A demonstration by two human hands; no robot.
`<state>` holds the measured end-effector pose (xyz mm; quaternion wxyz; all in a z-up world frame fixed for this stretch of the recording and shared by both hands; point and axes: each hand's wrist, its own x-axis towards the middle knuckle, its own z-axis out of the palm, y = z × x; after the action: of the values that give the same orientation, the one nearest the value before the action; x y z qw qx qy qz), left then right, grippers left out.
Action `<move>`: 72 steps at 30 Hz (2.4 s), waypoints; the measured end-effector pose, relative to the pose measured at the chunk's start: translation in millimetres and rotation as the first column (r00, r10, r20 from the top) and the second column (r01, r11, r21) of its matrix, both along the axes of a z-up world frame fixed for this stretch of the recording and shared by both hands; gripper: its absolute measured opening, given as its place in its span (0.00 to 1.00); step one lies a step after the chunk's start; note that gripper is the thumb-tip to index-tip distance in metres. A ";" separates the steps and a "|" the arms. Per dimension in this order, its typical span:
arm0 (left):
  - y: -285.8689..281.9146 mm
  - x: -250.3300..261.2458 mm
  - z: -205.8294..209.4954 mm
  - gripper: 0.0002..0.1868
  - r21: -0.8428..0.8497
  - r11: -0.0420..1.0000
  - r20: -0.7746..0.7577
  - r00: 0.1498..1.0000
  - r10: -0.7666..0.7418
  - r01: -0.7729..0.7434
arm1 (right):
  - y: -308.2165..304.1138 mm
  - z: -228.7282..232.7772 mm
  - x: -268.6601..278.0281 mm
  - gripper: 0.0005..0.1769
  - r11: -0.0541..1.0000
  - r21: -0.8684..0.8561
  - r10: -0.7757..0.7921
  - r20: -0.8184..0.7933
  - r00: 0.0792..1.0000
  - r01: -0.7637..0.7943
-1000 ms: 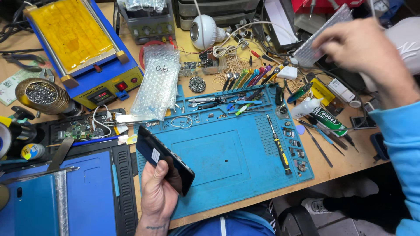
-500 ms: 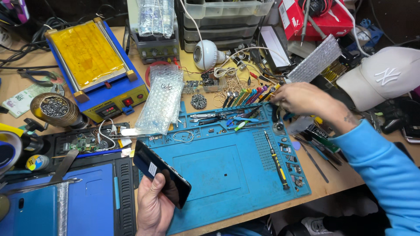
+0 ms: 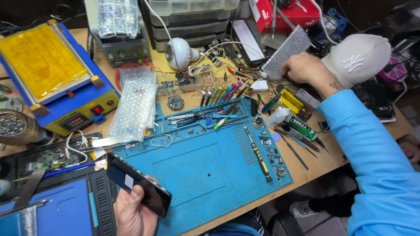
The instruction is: The person reassembles a disassembled smartphone by hand, carefully aligning and pressing the internal components and screen into the chassis. They then connect a charging cable to the device to test its functionality.
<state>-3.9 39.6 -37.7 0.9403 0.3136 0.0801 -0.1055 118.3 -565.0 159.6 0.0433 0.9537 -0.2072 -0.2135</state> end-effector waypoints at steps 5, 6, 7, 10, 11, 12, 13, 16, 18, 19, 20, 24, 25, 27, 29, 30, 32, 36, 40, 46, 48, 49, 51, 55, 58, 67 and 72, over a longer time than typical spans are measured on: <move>-10.8 6.1 18.6 0.25 -0.122 0.991 0.144 0.989 -0.046 0.064 | -49.8 30.4 -63.3 0.10 0.974 -0.007 -0.219 0.233 0.948 0.226; -12.3 8.1 23.0 0.24 -0.085 0.994 0.149 0.987 -0.057 0.071 | -58.9 25.3 -74.7 0.12 0.963 0.028 -0.267 0.216 0.939 0.267; -14.5 7.4 26.4 0.24 -0.053 0.996 0.151 0.987 -0.063 0.072 | -67.8 21.2 -84.9 0.14 0.951 0.057 -0.309 0.194 0.931 0.303; -11.7 7.1 25.2 0.23 0.011 0.993 0.096 0.988 -0.119 0.119 | -47.0 13.6 -112.4 0.17 0.979 0.067 -0.204 0.300 0.932 0.193; -14.0 6.5 30.0 0.23 0.012 0.991 0.097 0.986 -0.135 0.135 | -55.4 0.2 -124.4 0.17 0.976 0.068 -0.219 0.301 0.928 0.209; -16.4 6.0 34.7 0.20 -0.011 0.991 0.162 0.979 -0.128 0.131 | -63.7 -13.3 -136.4 0.15 0.998 0.012 -0.057 0.420 0.906 0.057; -18.5 3.2 38.3 0.18 -0.037 0.991 0.222 0.968 -0.116 0.128 | -71.3 -26.8 -149.1 0.13 0.994 -0.065 0.111 0.518 0.848 -0.090; -6.1 1.5 3.1 0.18 0.017 0.998 0.182 0.981 -0.064 0.062 | -33.0 -34.4 -180.4 0.10 0.994 0.084 0.036 0.318 0.947 -0.066; -8.4 2.8 8.4 0.19 0.049 0.998 0.176 0.983 -0.053 0.045 | -12.9 -41.0 -201.7 0.11 0.983 0.145 0.075 0.248 0.966 -0.114; -10.8 5.4 10.8 0.19 0.074 0.997 0.181 0.983 -0.041 0.028 | -3.7 -43.3 -211.1 0.14 0.967 0.201 0.120 0.190 0.974 -0.159; -9.7 6.4 11.4 0.19 0.076 0.997 0.181 0.983 -0.042 0.028 | 4.1 -46.5 -219.2 0.14 0.966 0.203 0.120 0.190 0.974 -0.159; -6.9 6.6 12.7 0.19 0.004 0.987 0.125 0.979 -0.161 0.162 | 46.4 -64.1 -235.0 0.23 0.934 -0.021 0.331 0.423 0.843 -0.356; -9.1 8.5 12.3 0.19 -0.014 0.985 0.160 0.973 -0.166 0.171 | 58.5 -67.6 -235.5 0.30 0.914 -0.100 0.398 0.416 0.817 -0.394; -17.8 6.4 23.0 0.19 -0.058 0.980 0.176 0.968 -0.178 0.191 | 77.4 -71.5 -225.7 0.29 0.923 -0.099 0.376 0.429 0.821 -0.372; -24.9 0.5 35.6 0.19 -0.094 0.975 0.194 0.965 -0.179 0.200 | 86.2 -80.9 -218.8 0.28 0.929 -0.090 0.360 0.446 0.819 -0.360; -29.4 -2.6 42.5 0.18 -0.116 0.971 0.144 0.970 -0.194 0.211 | 84.6 -87.7 -217.3 0.21 0.934 -0.133 0.356 0.443 0.823 -0.332; -36.4 -9.6 47.2 0.17 -0.121 0.974 0.101 0.978 -0.180 0.192 | 74.3 -96.1 -221.1 0.18 0.930 -0.163 0.367 0.454 0.812 -0.329; -46.2 -17.8 42.3 0.20 -0.110 0.983 -0.068 0.986 -0.155 0.147 | 44.4 -86.2 -275.0 0.07 0.940 -0.053 0.257 0.759 0.598 -0.337; -61.1 -18.1 51.9 0.18 -0.139 0.987 -0.164 0.981 -0.104 0.081 | -42.1 -206.9 -304.1 0.45 0.548 0.805 -0.558 0.150 0.816 0.228; -76.4 -21.5 60.2 0.24 -0.132 0.978 -0.088 0.981 -0.172 0.160 | 257.8 -6.4 -269.4 0.13 0.763 0.032 0.348 0.821 0.452 -0.645; -78.7 -22.8 70.1 0.21 -0.078 0.976 -0.073 0.975 -0.211 0.205 | 292.5 -6.4 -254.4 0.10 0.760 0.128 0.243 0.854 0.460 -0.638; -79.2 -22.4 75.1 0.21 -0.028 0.970 -0.053 0.969 -0.241 0.240 | 310.1 -6.5 -245.1 0.07 0.739 0.214 0.143 0.877 0.459 -0.638; -77.1 -24.9 71.6 0.22 -0.069 0.976 -0.086 0.973 -0.214 0.209 | 320.8 -4.6 -237.3 0.07 0.731 0.259 0.087 0.882 0.464 -0.631; -76.5 -28.0 76.0 0.28 -0.107 0.985 -0.099 0.984 -0.148 0.137 | 337.9 -10.8 -232.9 0.07 0.651 0.410 -0.035 0.857 0.514 -0.639; -77.7 -28.3 76.1 0.19 -0.073 0.987 -0.097 0.984 -0.147 0.140 | 341.4 -17.4 -232.3 0.07 0.698 0.418 -0.073 0.850 0.522 -0.582; -86.1 -24.1 99.8 0.24 0.011 0.970 0.059 0.969 -0.242 0.242 | 343.0 -18.9 -230.0 0.08 0.691 0.419 -0.090 0.858 0.505 -0.589; -80.3 -27.2 82.3 0.23 -0.057 0.982 -0.002 0.984 -0.180 0.180 | 344.8 -17.2 -228.6 0.07 0.679 0.426 -0.078 0.852 0.518 -0.599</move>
<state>-31.1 -40.7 44.6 0.9351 0.2926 0.0518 -0.1933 -110.2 -220.2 142.4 -0.3751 0.9029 0.0512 0.2037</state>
